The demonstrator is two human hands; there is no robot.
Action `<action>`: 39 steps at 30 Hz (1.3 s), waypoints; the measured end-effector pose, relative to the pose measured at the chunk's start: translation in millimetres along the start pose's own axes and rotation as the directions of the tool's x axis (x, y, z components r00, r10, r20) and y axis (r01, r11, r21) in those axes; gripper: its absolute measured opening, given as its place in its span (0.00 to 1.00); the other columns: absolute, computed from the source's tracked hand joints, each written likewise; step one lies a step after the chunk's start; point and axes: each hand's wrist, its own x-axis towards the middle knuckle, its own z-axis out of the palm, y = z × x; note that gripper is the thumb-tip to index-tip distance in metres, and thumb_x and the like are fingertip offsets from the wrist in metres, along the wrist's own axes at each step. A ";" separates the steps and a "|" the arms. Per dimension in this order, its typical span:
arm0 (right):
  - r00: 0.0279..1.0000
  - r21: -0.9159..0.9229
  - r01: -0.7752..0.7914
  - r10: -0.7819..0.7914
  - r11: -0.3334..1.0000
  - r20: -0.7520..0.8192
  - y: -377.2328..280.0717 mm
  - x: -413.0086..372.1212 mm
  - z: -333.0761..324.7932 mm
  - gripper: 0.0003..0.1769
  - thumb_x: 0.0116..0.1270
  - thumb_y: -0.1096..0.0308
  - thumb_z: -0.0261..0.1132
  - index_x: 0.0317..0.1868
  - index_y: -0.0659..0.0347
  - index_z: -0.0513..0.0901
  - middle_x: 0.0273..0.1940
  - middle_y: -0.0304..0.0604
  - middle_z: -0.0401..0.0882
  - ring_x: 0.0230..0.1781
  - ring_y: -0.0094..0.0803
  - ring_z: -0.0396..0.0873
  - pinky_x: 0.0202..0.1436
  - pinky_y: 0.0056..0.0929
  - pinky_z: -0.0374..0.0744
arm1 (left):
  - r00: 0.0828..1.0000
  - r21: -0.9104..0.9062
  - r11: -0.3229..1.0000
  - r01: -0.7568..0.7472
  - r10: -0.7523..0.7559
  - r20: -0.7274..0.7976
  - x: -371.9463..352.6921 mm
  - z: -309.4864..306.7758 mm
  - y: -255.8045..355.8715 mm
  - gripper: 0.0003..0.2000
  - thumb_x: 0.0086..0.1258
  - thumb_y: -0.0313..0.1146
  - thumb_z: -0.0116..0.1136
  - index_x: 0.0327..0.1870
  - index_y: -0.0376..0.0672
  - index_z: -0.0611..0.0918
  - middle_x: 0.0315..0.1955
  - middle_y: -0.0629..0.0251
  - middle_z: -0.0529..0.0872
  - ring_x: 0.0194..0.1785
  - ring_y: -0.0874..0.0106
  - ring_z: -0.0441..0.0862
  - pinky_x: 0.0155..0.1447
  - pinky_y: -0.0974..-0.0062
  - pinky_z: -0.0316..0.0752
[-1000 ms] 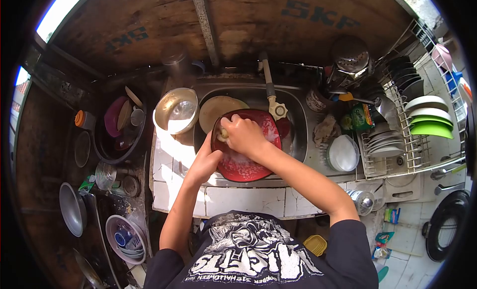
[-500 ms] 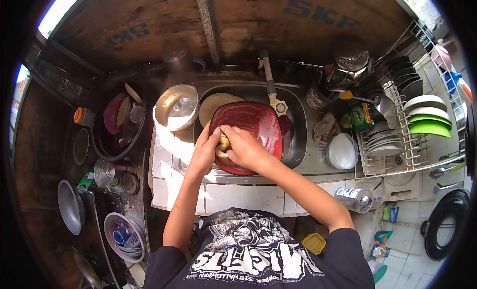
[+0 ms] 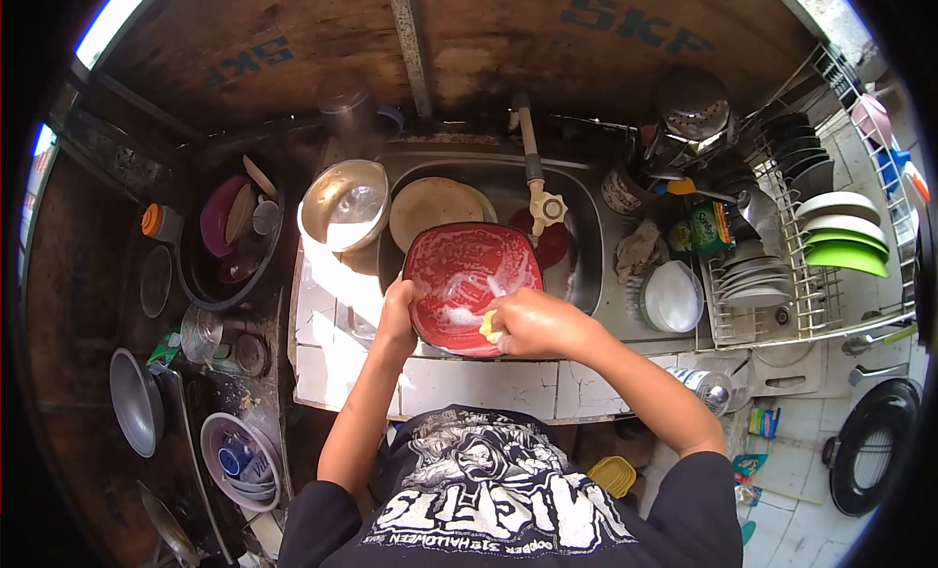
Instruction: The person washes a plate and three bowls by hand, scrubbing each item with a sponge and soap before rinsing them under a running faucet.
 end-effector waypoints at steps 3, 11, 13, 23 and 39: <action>0.936 -0.285 -0.140 0.033 0.948 -0.351 4.6 -2.3 1.7 0.11 0.55 0.73 0.62 0.38 0.66 0.85 0.44 0.55 0.82 0.47 0.48 0.81 0.50 0.40 0.80 | 0.997 0.070 0.995 -0.068 0.065 0.046 -2.4 -3.2 -7.0 0.16 0.54 0.27 0.43 0.42 0.35 0.77 0.33 0.68 0.78 0.36 0.77 0.72 0.43 0.80 0.69; 0.818 0.167 0.497 -0.396 0.852 -0.416 2.0 59.0 0.3 0.16 0.56 0.79 0.62 0.47 0.62 0.76 0.38 0.48 0.84 0.37 0.45 0.84 0.40 0.37 0.82 | 0.960 0.208 0.942 -0.264 0.235 0.154 -10.1 8.1 15.7 0.27 0.56 0.26 0.42 0.61 0.33 0.71 0.46 0.65 0.79 0.42 0.77 0.72 0.49 0.81 0.68; 0.861 0.165 0.478 -0.423 0.863 -0.283 -6.4 48.9 -4.9 0.16 0.53 0.79 0.64 0.44 0.63 0.78 0.36 0.50 0.84 0.39 0.45 0.84 0.40 0.38 0.81 | 0.979 0.310 0.929 -0.200 0.175 0.107 -14.1 -9.2 16.4 0.28 0.57 0.26 0.42 0.63 0.32 0.70 0.49 0.63 0.79 0.48 0.75 0.74 0.55 0.80 0.69; 0.820 -0.129 0.186 -0.226 0.974 -0.525 -6.1 58.1 43.8 0.13 0.59 0.74 0.59 0.45 0.65 0.82 0.50 0.53 0.81 0.53 0.50 0.78 0.51 0.39 0.80 | 0.952 0.289 0.908 -0.302 0.302 0.046 -23.3 -6.8 -14.1 0.30 0.57 0.27 0.44 0.66 0.31 0.68 0.55 0.59 0.76 0.53 0.71 0.73 0.60 0.78 0.66; 0.664 0.372 0.163 0.177 0.914 -0.726 -42.3 78.0 17.6 0.11 0.59 0.76 0.61 0.43 0.69 0.81 0.41 0.62 0.82 0.43 0.55 0.82 0.45 0.44 0.81 | 0.908 0.242 0.875 -0.420 0.406 0.106 -23.1 16.8 8.0 0.27 0.72 0.34 0.44 0.70 0.32 0.62 0.60 0.56 0.73 0.62 0.70 0.70 0.66 0.74 0.64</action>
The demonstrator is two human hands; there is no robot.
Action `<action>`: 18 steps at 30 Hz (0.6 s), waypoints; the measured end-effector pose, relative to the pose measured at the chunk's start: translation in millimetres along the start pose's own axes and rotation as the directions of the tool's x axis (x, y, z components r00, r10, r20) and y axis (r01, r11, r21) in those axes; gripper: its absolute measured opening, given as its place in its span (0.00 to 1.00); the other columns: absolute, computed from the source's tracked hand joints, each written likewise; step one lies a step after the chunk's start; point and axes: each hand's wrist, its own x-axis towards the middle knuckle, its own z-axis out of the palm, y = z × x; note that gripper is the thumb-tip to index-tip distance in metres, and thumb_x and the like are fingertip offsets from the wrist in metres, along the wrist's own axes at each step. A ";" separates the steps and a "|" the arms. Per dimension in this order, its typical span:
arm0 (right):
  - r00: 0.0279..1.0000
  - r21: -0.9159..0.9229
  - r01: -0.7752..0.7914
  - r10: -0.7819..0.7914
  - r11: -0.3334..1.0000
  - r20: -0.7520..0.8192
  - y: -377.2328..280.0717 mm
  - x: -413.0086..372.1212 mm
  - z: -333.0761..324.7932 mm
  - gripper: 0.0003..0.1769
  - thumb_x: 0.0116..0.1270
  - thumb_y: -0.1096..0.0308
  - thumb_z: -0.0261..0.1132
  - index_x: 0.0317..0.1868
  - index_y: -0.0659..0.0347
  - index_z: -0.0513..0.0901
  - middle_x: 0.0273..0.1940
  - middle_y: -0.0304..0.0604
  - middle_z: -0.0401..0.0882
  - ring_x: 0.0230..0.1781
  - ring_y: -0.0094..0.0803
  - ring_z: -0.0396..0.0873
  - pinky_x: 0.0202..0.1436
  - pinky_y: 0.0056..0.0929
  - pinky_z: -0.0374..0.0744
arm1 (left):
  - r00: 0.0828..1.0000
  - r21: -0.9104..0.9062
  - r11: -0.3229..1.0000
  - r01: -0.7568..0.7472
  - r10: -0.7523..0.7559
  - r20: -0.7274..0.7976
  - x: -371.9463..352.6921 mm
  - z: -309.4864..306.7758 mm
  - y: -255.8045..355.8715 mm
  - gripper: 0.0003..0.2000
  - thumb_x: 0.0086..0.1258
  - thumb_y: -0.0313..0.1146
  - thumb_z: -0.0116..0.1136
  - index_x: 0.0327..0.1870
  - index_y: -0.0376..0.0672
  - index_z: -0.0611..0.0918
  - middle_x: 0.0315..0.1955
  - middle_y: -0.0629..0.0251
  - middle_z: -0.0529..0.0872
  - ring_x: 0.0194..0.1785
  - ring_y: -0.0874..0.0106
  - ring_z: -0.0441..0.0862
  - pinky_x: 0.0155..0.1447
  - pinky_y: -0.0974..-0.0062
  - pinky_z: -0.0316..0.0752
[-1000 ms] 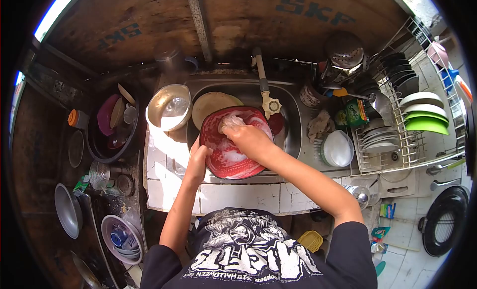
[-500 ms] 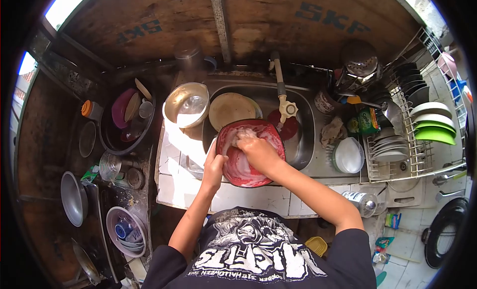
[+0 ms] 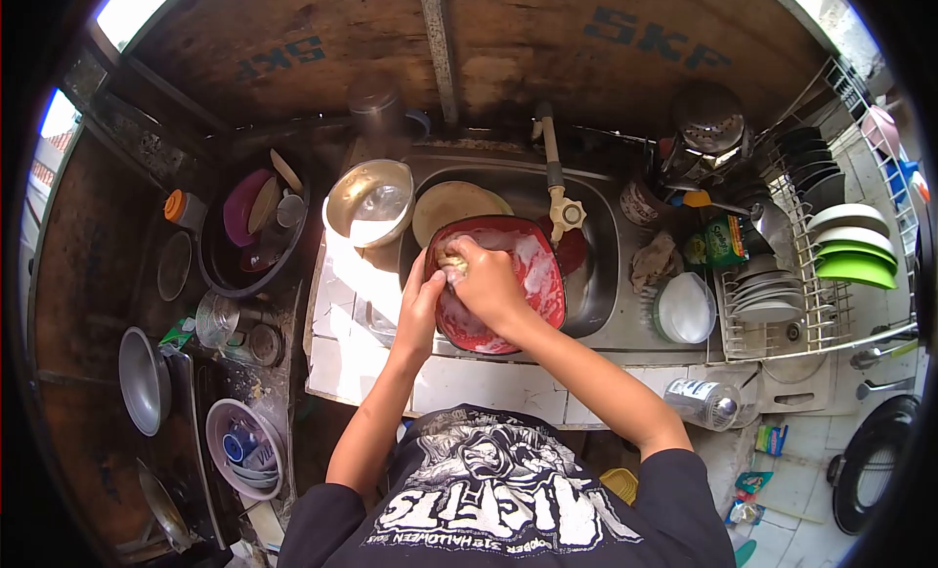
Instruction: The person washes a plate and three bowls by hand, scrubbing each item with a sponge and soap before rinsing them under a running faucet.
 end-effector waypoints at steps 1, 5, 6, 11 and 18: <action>1.000 0.080 0.002 -0.002 0.997 0.001 -1.9 -0.5 6.3 0.14 0.58 0.76 0.62 0.46 0.68 0.80 0.37 0.62 0.82 0.41 0.56 0.82 0.45 0.45 0.80 | 1.000 -0.021 1.000 0.005 -0.006 -0.028 5.6 -2.0 0.3 0.27 0.73 0.35 0.44 0.70 0.32 0.62 0.60 0.56 0.73 0.62 0.70 0.70 0.67 0.73 0.63; 0.888 0.045 0.075 -0.087 0.996 0.452 -19.7 -7.5 -23.1 0.17 0.56 0.69 0.68 0.47 0.64 0.84 0.43 0.52 0.85 0.42 0.47 0.85 0.49 0.35 0.81 | 0.998 -0.137 0.990 -0.041 0.034 -0.049 22.1 -21.1 2.6 0.26 0.72 0.35 0.42 0.70 0.33 0.63 0.62 0.54 0.72 0.64 0.66 0.70 0.69 0.70 0.63; 0.833 0.092 0.099 -0.133 0.991 0.536 -14.2 -10.6 -31.9 0.17 0.56 0.69 0.67 0.47 0.64 0.84 0.42 0.51 0.85 0.42 0.46 0.85 0.50 0.34 0.81 | 0.999 -0.158 0.986 -0.050 0.047 -0.025 21.3 -22.9 5.5 0.27 0.70 0.34 0.41 0.70 0.33 0.63 0.62 0.54 0.72 0.65 0.66 0.70 0.69 0.70 0.63; 0.613 -0.131 0.749 -0.605 0.649 0.508 13.4 -5.9 -37.9 0.04 0.56 0.71 0.63 0.30 0.60 0.83 0.34 0.44 0.84 0.40 0.40 0.84 0.41 0.37 0.83 | 0.985 -0.192 0.975 0.111 -0.082 0.150 16.8 -14.1 16.5 0.30 0.66 0.31 0.40 0.71 0.33 0.62 0.64 0.54 0.71 0.66 0.67 0.70 0.70 0.71 0.62; 0.534 -0.391 0.845 -0.572 0.364 0.623 10.0 56.4 -76.8 0.03 0.53 0.70 0.64 0.28 0.59 0.82 0.41 0.37 0.82 0.47 0.36 0.82 0.46 0.32 0.84 | 0.970 -0.216 0.957 0.194 -0.154 0.190 5.4 -11.1 24.0 0.34 0.55 0.27 0.40 0.70 0.32 0.63 0.63 0.55 0.72 0.64 0.67 0.71 0.69 0.73 0.64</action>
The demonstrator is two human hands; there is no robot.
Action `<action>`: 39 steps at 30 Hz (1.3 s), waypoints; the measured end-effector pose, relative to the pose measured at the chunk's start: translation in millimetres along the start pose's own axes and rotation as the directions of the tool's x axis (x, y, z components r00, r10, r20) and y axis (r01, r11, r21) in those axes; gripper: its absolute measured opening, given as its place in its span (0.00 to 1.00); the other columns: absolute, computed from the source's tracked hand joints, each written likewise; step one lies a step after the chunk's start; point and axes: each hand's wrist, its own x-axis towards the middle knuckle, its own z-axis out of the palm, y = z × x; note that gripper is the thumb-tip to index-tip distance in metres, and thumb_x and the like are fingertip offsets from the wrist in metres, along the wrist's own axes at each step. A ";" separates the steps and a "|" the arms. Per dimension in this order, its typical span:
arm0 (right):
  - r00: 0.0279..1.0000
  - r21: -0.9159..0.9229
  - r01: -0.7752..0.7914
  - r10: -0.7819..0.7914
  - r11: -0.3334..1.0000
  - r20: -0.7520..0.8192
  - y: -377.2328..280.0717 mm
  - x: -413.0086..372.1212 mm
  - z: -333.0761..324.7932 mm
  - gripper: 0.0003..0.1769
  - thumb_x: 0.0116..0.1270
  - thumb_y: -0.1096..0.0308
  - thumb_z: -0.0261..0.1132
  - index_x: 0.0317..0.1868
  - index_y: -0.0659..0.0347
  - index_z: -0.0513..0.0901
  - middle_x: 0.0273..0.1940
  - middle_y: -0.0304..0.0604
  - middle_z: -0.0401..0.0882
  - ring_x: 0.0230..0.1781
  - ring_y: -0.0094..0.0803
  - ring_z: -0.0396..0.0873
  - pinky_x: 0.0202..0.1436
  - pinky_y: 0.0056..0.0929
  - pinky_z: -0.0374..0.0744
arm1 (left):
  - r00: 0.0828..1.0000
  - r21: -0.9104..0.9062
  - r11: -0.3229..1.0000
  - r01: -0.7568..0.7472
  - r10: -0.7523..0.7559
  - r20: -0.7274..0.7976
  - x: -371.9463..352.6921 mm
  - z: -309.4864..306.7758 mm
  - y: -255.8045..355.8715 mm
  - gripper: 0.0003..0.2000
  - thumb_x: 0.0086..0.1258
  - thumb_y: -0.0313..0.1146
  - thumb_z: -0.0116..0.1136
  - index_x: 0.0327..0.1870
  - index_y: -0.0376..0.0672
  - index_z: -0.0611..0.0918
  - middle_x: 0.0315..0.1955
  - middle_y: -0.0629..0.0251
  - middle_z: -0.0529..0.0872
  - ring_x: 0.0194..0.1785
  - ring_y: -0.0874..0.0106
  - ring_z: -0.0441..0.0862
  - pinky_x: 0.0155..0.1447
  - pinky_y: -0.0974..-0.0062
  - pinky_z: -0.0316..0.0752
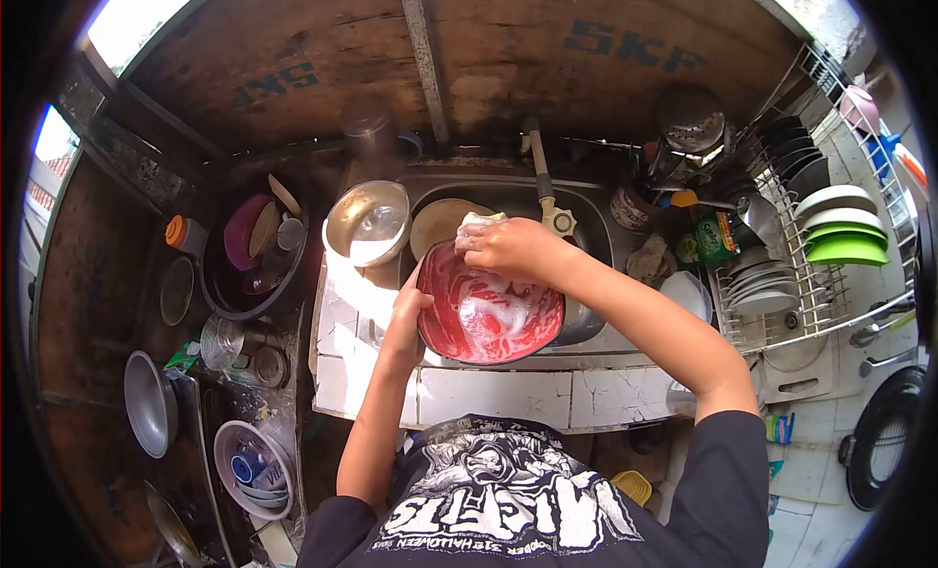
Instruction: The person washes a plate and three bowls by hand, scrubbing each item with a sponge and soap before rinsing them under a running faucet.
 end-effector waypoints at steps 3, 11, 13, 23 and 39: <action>0.975 -0.033 -0.193 0.196 0.981 0.110 1.4 -17.6 -9.1 0.04 0.49 0.72 0.67 0.27 0.60 0.82 0.36 0.39 0.83 0.41 0.39 0.84 0.44 0.32 0.83 | 0.993 -0.059 0.994 -0.089 0.084 -0.084 -1.6 -19.5 -6.0 0.34 0.56 0.28 0.40 0.70 0.31 0.63 0.63 0.54 0.73 0.64 0.66 0.70 0.69 0.71 0.64; 0.530 0.855 -0.482 0.841 0.192 0.110 -41.6 -50.1 -7.2 0.09 0.61 0.72 0.65 0.41 0.65 0.85 0.40 0.43 0.86 0.39 0.32 0.85 0.45 0.31 0.82 | 0.936 0.065 0.965 -0.254 0.262 -0.234 -2.8 -42.8 -4.8 0.29 0.60 0.32 0.41 0.66 0.33 0.67 0.56 0.54 0.76 0.58 0.66 0.76 0.62 0.68 0.72; 0.393 0.921 -0.254 0.839 -0.294 0.377 -47.0 -54.0 4.9 0.13 0.69 0.69 0.61 0.52 0.64 0.80 0.44 0.39 0.82 0.42 0.25 0.82 0.47 0.29 0.81 | 0.916 0.076 0.952 -0.295 0.305 -0.261 -1.2 -41.4 -4.6 0.29 0.60 0.32 0.42 0.65 0.34 0.67 0.56 0.55 0.76 0.57 0.66 0.76 0.61 0.68 0.72; 0.316 0.896 -0.040 0.845 -0.442 0.430 -56.8 -46.2 31.5 0.22 0.67 0.67 0.61 0.60 0.62 0.72 0.45 0.38 0.79 0.44 0.23 0.79 0.45 0.24 0.79 | 0.971 0.308 0.950 -0.054 0.122 -0.207 6.1 -33.7 -7.1 0.29 0.69 0.31 0.45 0.72 0.33 0.60 0.65 0.52 0.70 0.67 0.65 0.68 0.69 0.69 0.62; 0.396 0.611 -0.478 0.776 0.631 -0.492 -76.3 -30.9 36.8 0.12 0.64 0.64 0.67 0.43 0.61 0.80 0.58 0.52 0.75 0.60 0.45 0.75 0.60 0.35 0.72 | 0.934 0.456 0.876 -0.154 -0.020 0.356 37.7 32.0 -21.0 0.16 0.70 0.28 0.58 0.55 0.31 0.76 0.42 0.67 0.84 0.46 0.81 0.77 0.52 0.77 0.74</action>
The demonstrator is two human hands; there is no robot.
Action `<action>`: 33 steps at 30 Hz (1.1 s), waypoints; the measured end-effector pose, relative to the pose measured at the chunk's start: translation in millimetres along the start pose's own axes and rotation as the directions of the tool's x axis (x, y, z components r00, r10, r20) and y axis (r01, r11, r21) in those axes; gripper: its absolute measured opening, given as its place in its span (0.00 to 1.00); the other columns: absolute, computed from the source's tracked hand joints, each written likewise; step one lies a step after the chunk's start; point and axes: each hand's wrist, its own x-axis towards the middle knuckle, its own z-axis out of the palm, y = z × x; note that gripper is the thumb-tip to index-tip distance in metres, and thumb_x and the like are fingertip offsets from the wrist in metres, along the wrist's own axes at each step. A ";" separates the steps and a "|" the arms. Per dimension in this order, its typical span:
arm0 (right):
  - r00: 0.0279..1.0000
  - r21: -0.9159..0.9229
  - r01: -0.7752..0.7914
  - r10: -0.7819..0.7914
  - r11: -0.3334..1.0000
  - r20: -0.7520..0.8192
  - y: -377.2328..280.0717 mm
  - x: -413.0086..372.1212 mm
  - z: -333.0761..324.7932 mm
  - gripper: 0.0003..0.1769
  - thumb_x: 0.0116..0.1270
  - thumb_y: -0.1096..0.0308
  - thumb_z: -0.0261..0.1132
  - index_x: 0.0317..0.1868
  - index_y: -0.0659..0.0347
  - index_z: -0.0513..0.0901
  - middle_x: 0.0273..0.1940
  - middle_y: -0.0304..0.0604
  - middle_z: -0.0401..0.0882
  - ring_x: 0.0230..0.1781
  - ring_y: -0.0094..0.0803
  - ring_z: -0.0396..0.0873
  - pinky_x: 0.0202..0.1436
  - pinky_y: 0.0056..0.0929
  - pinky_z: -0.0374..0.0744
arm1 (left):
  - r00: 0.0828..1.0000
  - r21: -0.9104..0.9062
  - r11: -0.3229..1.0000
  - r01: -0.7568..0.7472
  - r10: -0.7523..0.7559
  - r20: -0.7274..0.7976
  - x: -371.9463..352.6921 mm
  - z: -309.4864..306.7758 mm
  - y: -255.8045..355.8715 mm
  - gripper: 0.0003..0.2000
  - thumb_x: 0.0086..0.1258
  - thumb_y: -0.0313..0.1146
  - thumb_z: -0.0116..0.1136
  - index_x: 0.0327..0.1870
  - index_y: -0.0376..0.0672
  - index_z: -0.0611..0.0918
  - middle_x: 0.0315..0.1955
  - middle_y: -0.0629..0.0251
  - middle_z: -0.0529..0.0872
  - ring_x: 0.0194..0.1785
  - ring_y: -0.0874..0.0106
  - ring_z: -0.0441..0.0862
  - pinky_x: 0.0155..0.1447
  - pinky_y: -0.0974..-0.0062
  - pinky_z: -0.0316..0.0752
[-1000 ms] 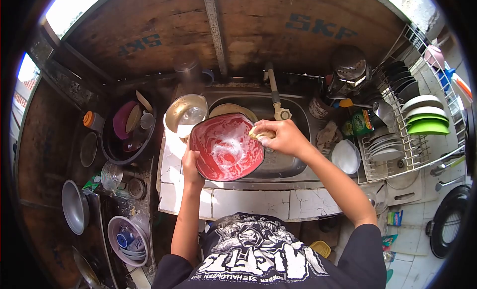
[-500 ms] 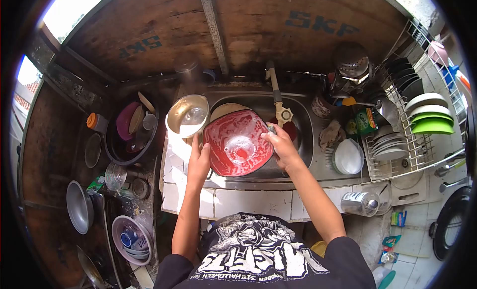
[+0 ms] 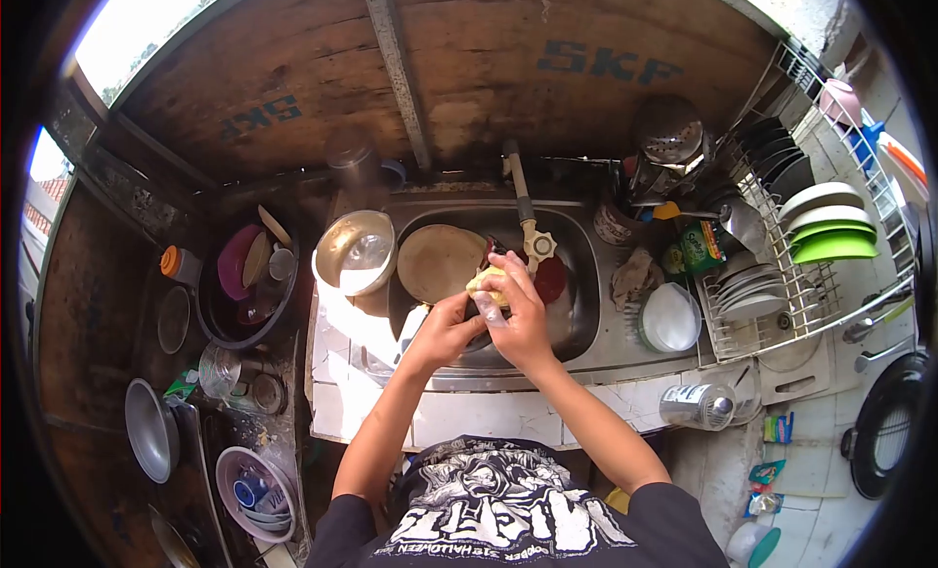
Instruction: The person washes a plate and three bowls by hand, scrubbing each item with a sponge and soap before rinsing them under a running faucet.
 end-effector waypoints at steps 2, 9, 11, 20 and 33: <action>0.999 0.045 0.047 -0.048 0.998 0.024 1.7 23.5 -8.9 0.08 0.63 0.67 0.67 0.37 0.62 0.80 0.54 0.51 0.78 0.59 0.43 0.76 0.59 0.34 0.73 | 0.998 -0.058 0.998 0.040 -0.038 0.042 -10.2 3.5 10.1 0.11 0.69 0.30 0.60 0.48 0.33 0.80 0.31 0.73 0.82 0.33 0.86 0.72 0.38 0.84 0.69; 0.930 0.180 -0.367 0.358 0.913 0.083 23.7 60.9 -0.6 0.14 0.61 0.67 0.65 0.46 0.61 0.79 0.53 0.55 0.80 0.58 0.48 0.77 0.58 0.37 0.76 | 1.000 -0.256 0.967 -0.014 0.012 -0.009 -28.5 -1.6 13.1 0.12 0.68 0.28 0.63 0.48 0.32 0.80 0.34 0.72 0.83 0.35 0.85 0.74 0.39 0.85 0.70; 0.973 0.103 -0.221 0.212 0.970 0.090 -11.8 51.3 1.5 0.15 0.60 0.66 0.66 0.47 0.60 0.79 0.55 0.59 0.78 0.65 0.52 0.70 0.62 0.41 0.74 | 0.997 -0.303 0.952 -0.035 0.014 -0.070 -26.6 -7.1 14.4 0.14 0.67 0.28 0.63 0.50 0.31 0.79 0.38 0.69 0.84 0.39 0.83 0.77 0.44 0.83 0.73; 0.935 0.090 -0.322 0.301 0.943 0.189 -16.2 86.1 -3.6 0.13 0.59 0.72 0.64 0.45 0.66 0.78 0.40 0.51 0.85 0.40 0.45 0.85 0.47 0.33 0.81 | 0.998 -0.437 0.899 0.025 0.003 0.063 -14.6 -17.2 43.7 0.19 0.68 0.25 0.58 0.59 0.31 0.73 0.48 0.64 0.82 0.47 0.80 0.79 0.52 0.81 0.73; 0.951 -0.209 0.240 -0.272 0.948 -0.143 -15.1 51.0 -6.1 0.22 0.60 0.68 0.58 0.55 0.63 0.75 0.62 0.54 0.72 0.66 0.54 0.68 0.69 0.48 0.68 | 0.950 -0.882 0.375 -0.285 -0.013 -0.313 62.2 -38.4 53.1 0.14 0.77 0.34 0.45 0.54 0.34 0.77 0.50 0.53 0.84 0.54 0.59 0.82 0.62 0.58 0.75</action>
